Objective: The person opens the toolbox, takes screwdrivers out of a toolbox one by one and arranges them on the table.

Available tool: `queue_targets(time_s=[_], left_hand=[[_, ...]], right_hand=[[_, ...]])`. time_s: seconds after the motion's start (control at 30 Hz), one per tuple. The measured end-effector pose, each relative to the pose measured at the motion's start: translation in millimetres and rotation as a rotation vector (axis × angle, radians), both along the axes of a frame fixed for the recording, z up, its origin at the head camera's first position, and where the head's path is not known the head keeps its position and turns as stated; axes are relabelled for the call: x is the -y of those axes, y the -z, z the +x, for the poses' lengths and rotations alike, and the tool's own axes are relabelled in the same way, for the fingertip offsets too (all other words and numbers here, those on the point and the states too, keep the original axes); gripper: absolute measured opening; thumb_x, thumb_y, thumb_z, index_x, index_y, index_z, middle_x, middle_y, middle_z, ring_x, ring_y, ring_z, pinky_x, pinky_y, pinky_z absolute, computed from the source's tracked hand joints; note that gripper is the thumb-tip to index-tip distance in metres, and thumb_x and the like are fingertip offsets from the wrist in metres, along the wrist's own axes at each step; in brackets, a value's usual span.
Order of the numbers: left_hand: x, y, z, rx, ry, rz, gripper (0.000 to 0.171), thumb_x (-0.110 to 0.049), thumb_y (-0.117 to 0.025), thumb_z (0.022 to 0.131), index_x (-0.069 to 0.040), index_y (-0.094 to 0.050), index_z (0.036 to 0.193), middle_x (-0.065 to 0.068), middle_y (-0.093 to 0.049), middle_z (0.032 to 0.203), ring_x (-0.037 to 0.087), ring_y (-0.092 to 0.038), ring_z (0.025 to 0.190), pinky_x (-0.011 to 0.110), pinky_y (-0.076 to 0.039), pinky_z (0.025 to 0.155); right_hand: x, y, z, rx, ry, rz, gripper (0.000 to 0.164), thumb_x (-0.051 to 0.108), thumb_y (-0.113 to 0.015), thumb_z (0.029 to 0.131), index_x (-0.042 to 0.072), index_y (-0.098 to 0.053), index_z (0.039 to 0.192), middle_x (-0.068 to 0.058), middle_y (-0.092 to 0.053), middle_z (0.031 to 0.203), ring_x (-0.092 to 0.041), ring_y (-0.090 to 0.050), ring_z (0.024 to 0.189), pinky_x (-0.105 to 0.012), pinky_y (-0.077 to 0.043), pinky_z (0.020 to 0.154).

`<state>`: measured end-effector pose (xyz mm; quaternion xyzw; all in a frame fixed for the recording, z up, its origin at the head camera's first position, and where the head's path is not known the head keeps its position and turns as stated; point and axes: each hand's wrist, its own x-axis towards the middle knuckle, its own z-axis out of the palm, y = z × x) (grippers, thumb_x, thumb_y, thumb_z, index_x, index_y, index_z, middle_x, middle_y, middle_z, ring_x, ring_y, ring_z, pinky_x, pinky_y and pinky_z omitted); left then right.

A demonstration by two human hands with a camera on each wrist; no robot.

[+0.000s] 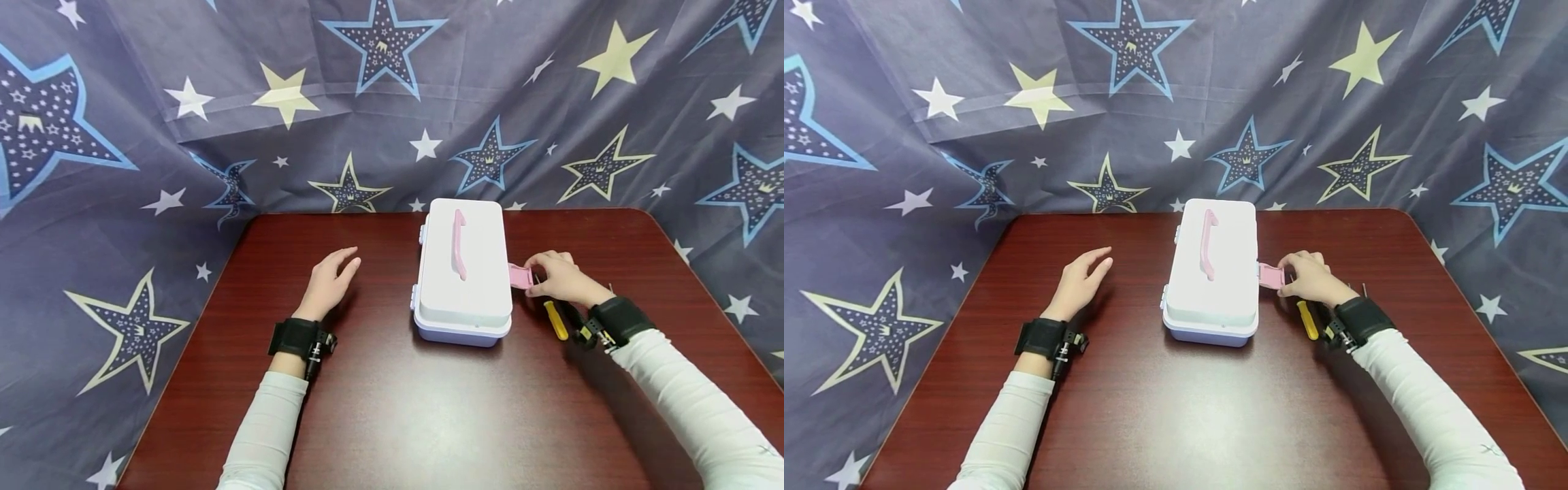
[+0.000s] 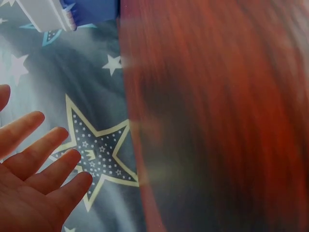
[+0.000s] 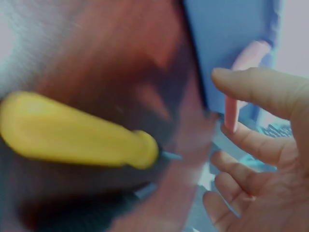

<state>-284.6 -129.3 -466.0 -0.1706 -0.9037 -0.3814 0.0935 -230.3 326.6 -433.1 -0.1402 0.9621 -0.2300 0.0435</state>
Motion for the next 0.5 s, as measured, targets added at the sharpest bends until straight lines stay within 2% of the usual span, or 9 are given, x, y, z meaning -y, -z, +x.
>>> queue_targets(time_s=[0.13,0.23,0.3,0.37,0.5], left_hand=[[-3.1,-2.4,1.6,0.008,0.018,-0.002,0.048,-0.046,-0.046,0.098,-0.017,-0.053,0.135,0.006,-0.053,0.136,0.023,-0.045,0.130,0.043,-0.038,0.106],[-6.2,-4.2,3.7,0.028,0.027,0.001,0.048,-0.046,-0.046,0.098,-0.017,-0.053,0.135,0.005,-0.053,0.136,0.022,-0.045,0.129,0.043,-0.038,0.106],[-8.9,-5.3,5.0,0.044,0.035,0.002,0.047,-0.045,-0.046,0.098,-0.018,-0.053,0.135,0.005,-0.054,0.136,0.022,-0.045,0.130,0.043,-0.038,0.106],[-12.8,-5.9,5.7,0.057,0.048,0.004,0.047,-0.046,-0.046,0.097,-0.018,-0.053,0.135,0.005,-0.054,0.136,0.022,-0.045,0.129,0.043,-0.038,0.106],[-24.6,-6.0,5.5,0.083,0.081,0.008,0.049,-0.049,-0.046,0.097,-0.019,-0.053,0.135,0.003,-0.055,0.135,0.019,-0.048,0.127,0.041,-0.041,0.104]], right_hand=[[-4.5,-17.3,-3.0,0.013,-0.025,-0.031,0.044,0.015,-0.078,0.074,-0.002,-0.057,0.109,-0.028,-0.055,0.115,-0.043,-0.040,0.111,-0.054,-0.026,0.092],[-1.7,-28.8,-3.9,0.056,-0.017,-0.092,0.045,0.015,-0.076,0.077,-0.002,-0.055,0.113,-0.026,-0.056,0.117,-0.040,-0.045,0.112,-0.051,-0.034,0.094],[2.2,-33.8,-3.6,0.094,0.001,-0.146,0.046,0.016,-0.075,0.079,-0.001,-0.053,0.116,-0.024,-0.056,0.118,-0.038,-0.047,0.113,-0.048,-0.041,0.091],[6.8,-35.9,-3.6,0.127,0.007,-0.206,0.047,0.016,-0.074,0.082,0.000,-0.051,0.119,-0.021,-0.057,0.117,-0.036,-0.051,0.111,-0.045,-0.046,0.086],[16.2,-34.7,-2.9,0.158,0.012,-0.284,0.049,0.017,-0.072,0.084,0.001,-0.048,0.124,-0.018,-0.058,0.116,-0.033,-0.054,0.110,-0.042,-0.049,0.086]])
